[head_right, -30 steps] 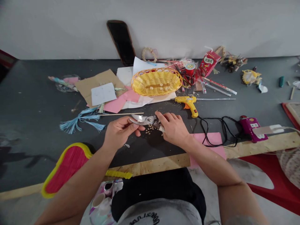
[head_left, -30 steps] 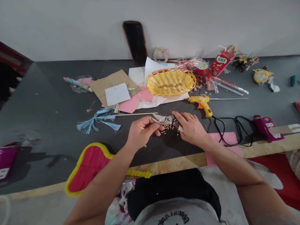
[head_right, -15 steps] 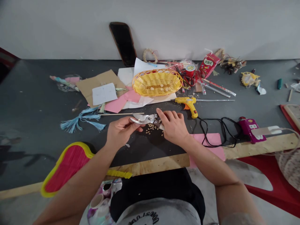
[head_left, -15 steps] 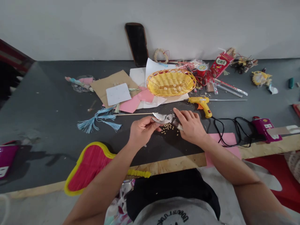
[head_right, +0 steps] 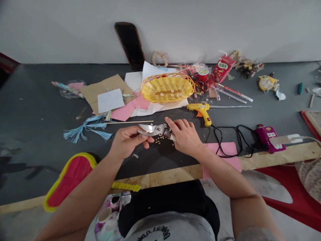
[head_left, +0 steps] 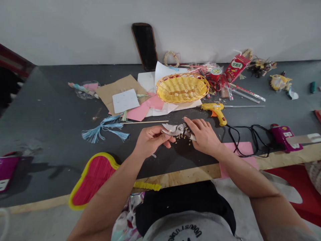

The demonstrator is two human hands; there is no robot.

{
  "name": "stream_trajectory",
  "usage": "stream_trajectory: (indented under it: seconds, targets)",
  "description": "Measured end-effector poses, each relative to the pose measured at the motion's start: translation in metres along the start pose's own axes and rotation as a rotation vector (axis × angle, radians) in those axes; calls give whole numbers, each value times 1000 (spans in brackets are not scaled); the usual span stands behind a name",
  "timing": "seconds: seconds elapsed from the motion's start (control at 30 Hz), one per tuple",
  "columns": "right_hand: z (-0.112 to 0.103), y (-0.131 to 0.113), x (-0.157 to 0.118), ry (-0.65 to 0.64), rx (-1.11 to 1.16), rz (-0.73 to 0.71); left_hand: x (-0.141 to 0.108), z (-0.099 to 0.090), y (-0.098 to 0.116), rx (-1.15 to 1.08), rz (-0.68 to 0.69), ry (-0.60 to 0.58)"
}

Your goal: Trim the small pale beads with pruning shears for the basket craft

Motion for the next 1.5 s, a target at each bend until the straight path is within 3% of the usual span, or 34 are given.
stream_trajectory:
  seconds: [0.3, 0.57, 0.83, 1.0, 1.3, 1.5]
  targets:
    - [0, -1, 0, -43, -3, 34, 0, 0, -1, 38, 33, 59]
    - [-1, 2, 3, -26, -45, 66, 1, -1, -2, 72, 96, 236]
    - [-1, 3, 1, 18, -34, 28, 0, -1, -1, 20, 62, 82]
    - [0, 3, 1, 3, -8, 19, -1, -1, 2, 24, 63, 59]
    - [-3, -1, 0, -89, 7, 53, -1, 1, -1, 29, 95, 76]
    - [-3, 2, 3, -52, -26, 64, -1, -1, 3, 175, 181, 150]
Point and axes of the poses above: each hand's wrist, its own x-axis towards the middle knuckle, its own z-axis out of the palm, y = z × x, the point moved 4 cm from there along x, towards the middle knuckle, and after that the axes turned 11 degrees about y, right-handed, at the moved point
